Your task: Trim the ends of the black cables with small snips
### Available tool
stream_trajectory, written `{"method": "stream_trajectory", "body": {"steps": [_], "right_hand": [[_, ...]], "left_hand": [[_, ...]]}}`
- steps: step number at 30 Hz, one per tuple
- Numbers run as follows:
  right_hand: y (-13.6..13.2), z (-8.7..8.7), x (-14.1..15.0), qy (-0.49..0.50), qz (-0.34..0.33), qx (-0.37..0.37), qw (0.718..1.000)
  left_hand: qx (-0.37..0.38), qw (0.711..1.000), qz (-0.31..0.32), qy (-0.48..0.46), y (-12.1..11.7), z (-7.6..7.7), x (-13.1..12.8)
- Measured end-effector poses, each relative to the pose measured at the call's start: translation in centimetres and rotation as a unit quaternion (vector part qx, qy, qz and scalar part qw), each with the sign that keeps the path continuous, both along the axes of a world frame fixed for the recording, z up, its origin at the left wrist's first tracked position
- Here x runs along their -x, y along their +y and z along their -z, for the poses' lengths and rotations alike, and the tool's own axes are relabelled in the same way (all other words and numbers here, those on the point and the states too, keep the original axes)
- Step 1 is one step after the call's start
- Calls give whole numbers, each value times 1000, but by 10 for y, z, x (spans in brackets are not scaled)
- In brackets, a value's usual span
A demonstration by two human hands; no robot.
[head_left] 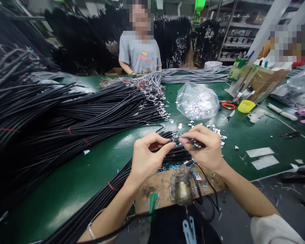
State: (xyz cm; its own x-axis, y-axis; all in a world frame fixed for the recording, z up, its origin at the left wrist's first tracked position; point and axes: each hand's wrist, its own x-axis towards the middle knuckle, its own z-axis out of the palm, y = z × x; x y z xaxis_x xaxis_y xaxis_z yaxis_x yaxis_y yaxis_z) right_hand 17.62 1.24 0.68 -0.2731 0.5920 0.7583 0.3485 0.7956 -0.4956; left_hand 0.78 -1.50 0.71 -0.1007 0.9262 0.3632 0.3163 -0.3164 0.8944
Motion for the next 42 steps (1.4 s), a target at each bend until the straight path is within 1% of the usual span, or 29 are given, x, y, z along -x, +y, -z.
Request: {"method": "stream_trajectory", "body": {"steps": [2,5,7,9,11,13,15,16,17,19,21,23,25,27,29,34,42], "right_hand": [[0,4,0,-34,-26,-8,999],[0,7,2,-44,-22,-22,999],[0,7,3,-40,-24,-22,999],[-1,6,5,-26,-39,2,999],[0,3,8,0,-73,76,994],[1,1,10,36,-129,181,974],[2,1,12,70,-176,270,944],[3,2,12,82,-183,295,934],[3,2,13,88,-176,308,931],[3,4,12,85,-142,302,939],[2,4,11,68,-108,264,956],[1,3,10,49,-93,217,970],[-1,2,10,34,-95,185,978],[-2,1,10,31,-105,174,979],[-3,0,10,37,-111,170,978],[-3,-1,10,44,-108,174,978],[-4,-1,12,40,-111,181,976]], "left_hand": [[-37,999,-24,25,-2,1,-1],[-66,995,-39,71,-3,3,-1],[-61,996,-29,66,-3,3,0],[-46,998,1,34,-2,2,1],[-41,998,37,10,0,1,3],[-62,996,55,12,0,-1,5],[-105,992,45,43,-1,-1,6],[-135,988,28,65,-2,-2,6],[-165,982,4,89,-3,-2,5],[-228,963,-59,132,-7,-1,4],[-284,938,-120,161,-9,0,4],[-325,914,-159,185,-11,1,4],[-353,893,-181,211,-11,2,4],[-372,877,-192,235,-11,2,5],[-385,868,-195,248,-10,3,5],[-410,855,-180,262,-9,5,6],[-433,834,-182,289,-9,9,8]]}}
